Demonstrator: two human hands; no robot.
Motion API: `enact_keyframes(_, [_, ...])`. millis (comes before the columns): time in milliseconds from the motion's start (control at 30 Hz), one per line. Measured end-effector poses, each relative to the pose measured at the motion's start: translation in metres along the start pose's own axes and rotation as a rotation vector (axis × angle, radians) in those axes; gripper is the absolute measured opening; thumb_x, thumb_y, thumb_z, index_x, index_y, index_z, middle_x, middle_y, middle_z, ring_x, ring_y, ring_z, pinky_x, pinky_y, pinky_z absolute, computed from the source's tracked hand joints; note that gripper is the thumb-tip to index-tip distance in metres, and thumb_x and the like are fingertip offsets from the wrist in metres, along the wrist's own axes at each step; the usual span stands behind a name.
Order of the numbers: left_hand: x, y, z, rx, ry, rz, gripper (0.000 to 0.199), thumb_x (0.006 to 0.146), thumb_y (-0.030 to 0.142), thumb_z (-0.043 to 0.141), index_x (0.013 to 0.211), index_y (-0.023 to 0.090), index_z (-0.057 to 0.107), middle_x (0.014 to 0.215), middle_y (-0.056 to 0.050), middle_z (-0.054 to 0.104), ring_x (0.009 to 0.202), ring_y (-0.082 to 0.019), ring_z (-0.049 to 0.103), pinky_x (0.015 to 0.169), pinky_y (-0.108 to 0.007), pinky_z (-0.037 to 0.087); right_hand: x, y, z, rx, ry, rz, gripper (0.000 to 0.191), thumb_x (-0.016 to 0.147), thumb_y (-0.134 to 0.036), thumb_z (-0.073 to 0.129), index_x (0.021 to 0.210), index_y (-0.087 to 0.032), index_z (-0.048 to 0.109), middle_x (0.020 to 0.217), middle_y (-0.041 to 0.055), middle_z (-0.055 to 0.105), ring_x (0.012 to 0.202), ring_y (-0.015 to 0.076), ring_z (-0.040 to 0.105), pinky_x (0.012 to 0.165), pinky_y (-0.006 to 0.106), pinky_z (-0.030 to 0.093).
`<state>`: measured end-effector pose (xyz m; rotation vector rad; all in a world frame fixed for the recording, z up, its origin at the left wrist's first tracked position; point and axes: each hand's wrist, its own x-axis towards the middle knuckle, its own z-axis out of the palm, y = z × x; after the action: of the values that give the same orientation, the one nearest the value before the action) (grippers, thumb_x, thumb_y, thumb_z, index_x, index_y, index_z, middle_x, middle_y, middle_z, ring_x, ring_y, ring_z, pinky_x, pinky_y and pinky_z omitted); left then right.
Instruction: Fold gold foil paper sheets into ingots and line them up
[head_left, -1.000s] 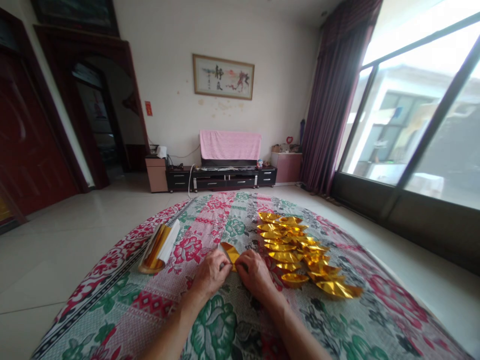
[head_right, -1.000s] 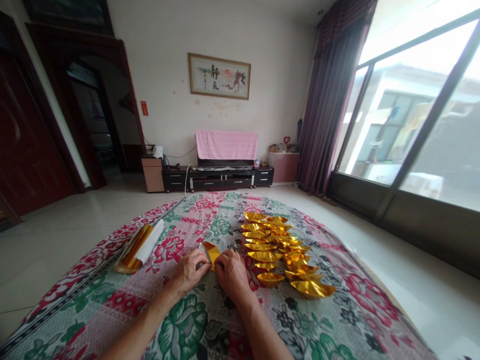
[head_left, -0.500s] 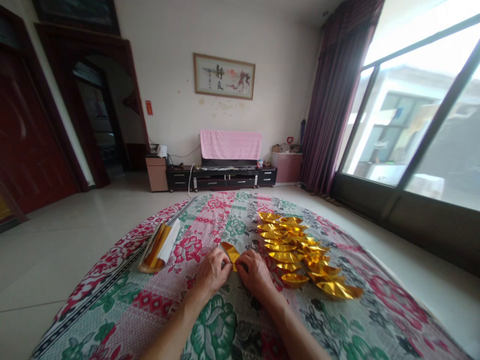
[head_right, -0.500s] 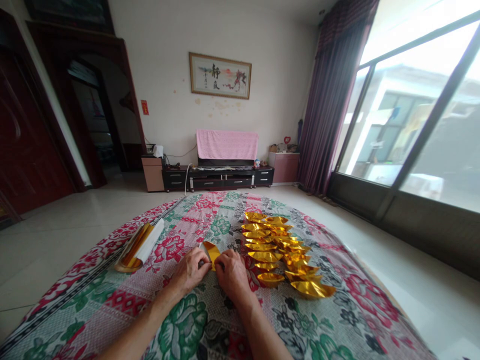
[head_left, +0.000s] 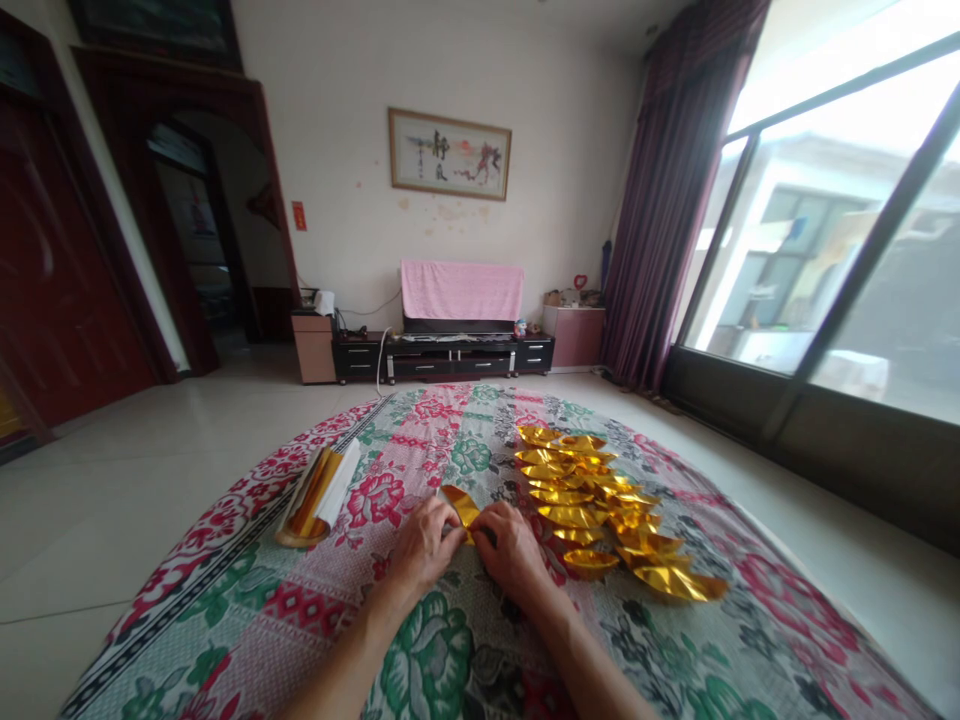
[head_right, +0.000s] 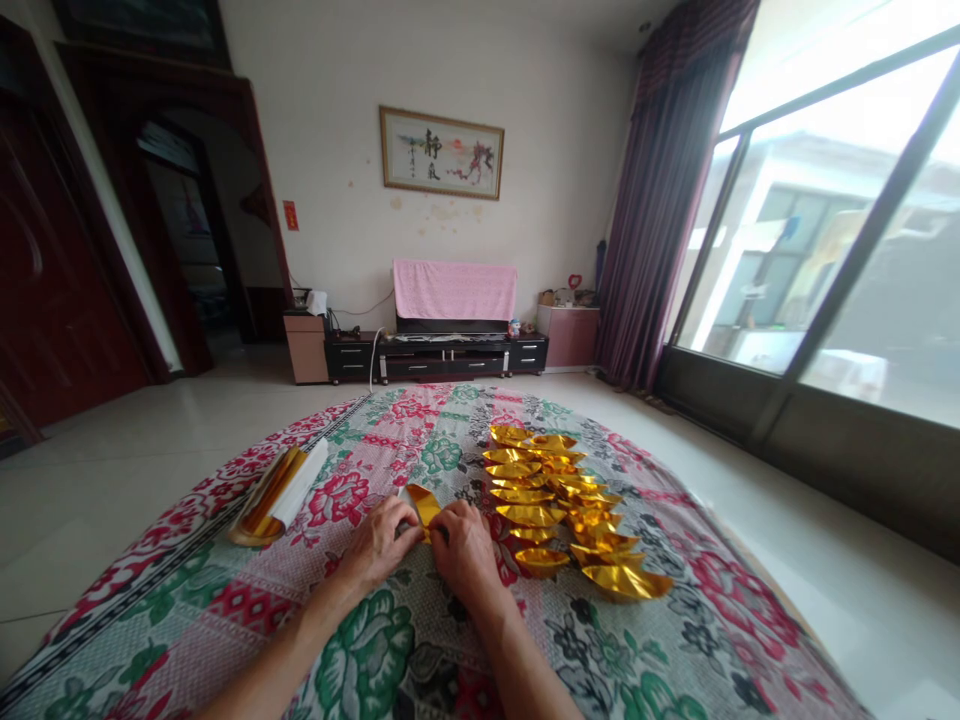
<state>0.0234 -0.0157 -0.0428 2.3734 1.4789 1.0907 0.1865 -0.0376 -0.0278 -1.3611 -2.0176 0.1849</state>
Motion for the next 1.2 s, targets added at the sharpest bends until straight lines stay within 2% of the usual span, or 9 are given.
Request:
enact_keyframes(233, [-0.0006,-0.001,0.0012,-0.006,0.006,0.002,0.004,0.076,0.02,0.056,0.073,0.019,0.058,0.077,-0.003,0.057,0.078,-0.017,0.054,0.072,-0.03,0.043,-0.0019,-0.0006,-0.0007,-0.013,-0.021,-0.02,0.021,0.086,-0.024,0.047,0.085,-0.024,0.068,0.09,0.0035,0.059,0.084,0.0149,0.053,0.078,0.026,0.038])
enact_keyframes(500, [0.0015,-0.0032,0.0031,-0.001,-0.038,-0.023,0.006,0.076,0.021,0.055,0.073,0.019,0.06,0.08,-0.004,0.056,0.082,-0.018,0.053,0.077,-0.031,0.042,0.0003,0.0021,-0.0012,0.016,-0.056,-0.009,0.022,0.085,-0.022,0.049,0.09,-0.027,0.07,0.091,0.0038,0.058,0.087,0.0155,0.052,0.08,0.026,0.037])
enact_keyframes(1200, [0.001,0.0054,-0.0001,0.044,-0.037,-0.039,0.007,0.076,0.019,0.054,0.074,0.018,0.06,0.081,-0.004,0.055,0.083,-0.017,0.053,0.078,-0.03,0.041,-0.001,-0.0021,-0.0004,-0.005,-0.046,0.013,0.016,0.076,-0.02,0.055,0.084,-0.024,0.067,0.092,0.0039,0.058,0.087,0.0163,0.052,0.08,0.027,0.036])
